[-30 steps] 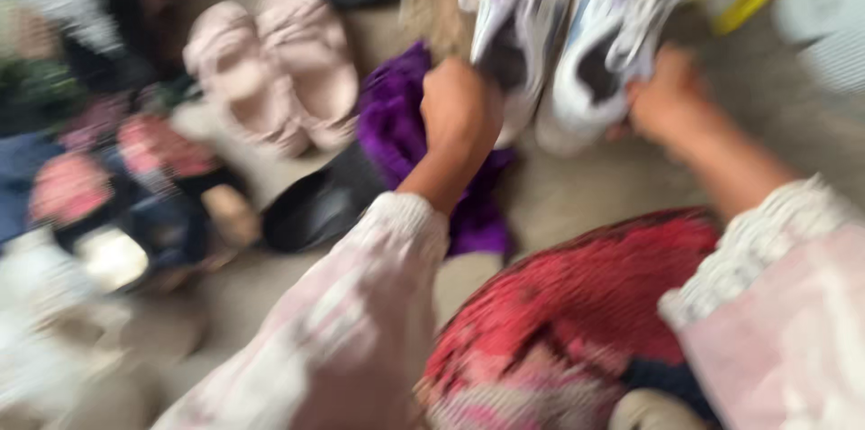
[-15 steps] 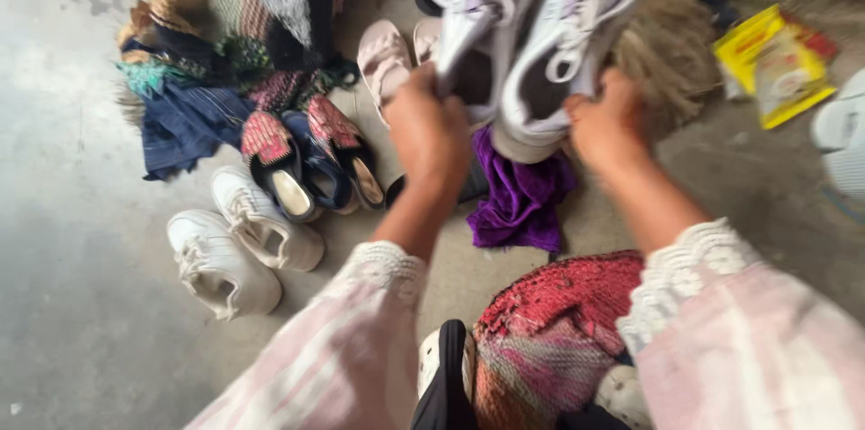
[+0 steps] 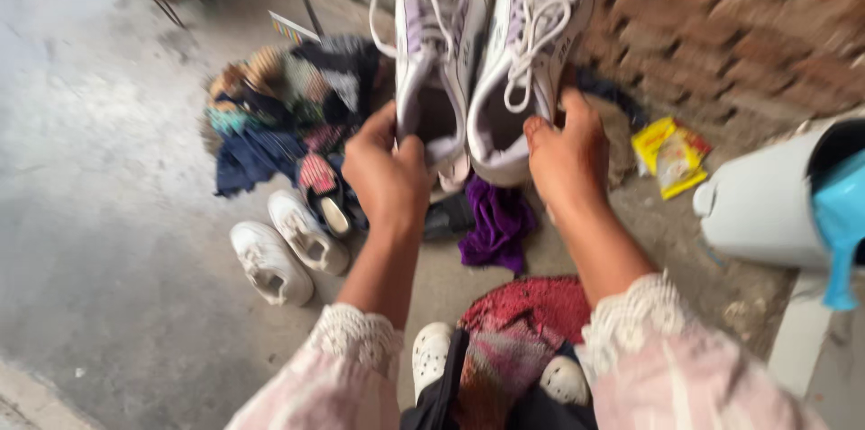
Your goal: The person is cleaning a pair of white sneakers using a purple cloth. They wipe the exterior and interior of the shoes, then place them on a red shoe rack. The person then proceeds to clean another pair of white sneakers in a similar manner.
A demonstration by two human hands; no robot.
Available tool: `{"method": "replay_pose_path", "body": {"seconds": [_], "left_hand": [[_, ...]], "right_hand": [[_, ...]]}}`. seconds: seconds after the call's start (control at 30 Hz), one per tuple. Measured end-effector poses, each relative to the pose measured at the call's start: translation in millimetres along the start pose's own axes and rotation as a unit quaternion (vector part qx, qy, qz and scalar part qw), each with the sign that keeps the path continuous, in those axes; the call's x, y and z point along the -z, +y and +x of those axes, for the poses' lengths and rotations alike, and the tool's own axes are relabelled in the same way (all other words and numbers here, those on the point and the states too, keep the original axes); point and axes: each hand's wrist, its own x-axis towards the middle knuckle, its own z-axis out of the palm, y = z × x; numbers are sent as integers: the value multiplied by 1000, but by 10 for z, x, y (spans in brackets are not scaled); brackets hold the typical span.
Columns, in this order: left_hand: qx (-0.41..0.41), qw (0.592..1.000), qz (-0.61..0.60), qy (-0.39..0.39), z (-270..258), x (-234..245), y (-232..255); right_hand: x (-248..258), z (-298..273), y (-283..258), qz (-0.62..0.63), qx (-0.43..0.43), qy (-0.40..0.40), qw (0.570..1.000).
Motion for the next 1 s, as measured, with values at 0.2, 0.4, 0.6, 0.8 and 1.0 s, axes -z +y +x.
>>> {"method": "replay_pose_path", "body": {"seconds": [0.2,0.4,0.6,0.8,1.0], "left_hand": [[35,999,-16,19,-118,405,1137],[-12,998,54,38,-265,941,1976],[-79,994,67,41,-409,1361,2544],[47,998,-19,39,-474,1775,3193],[-30,992,-119,12,-499,1967,3660]], "right_hand": [[648,-252,-798,32,136,69,988],[1204,-698,-1459,65,-41,-14,997],[1526,-1015,-1838,80,92,15,992],[1827,-1188,-2381,35,74,28,996],[2321,-1423,-2902,168,78,36,982]]}}
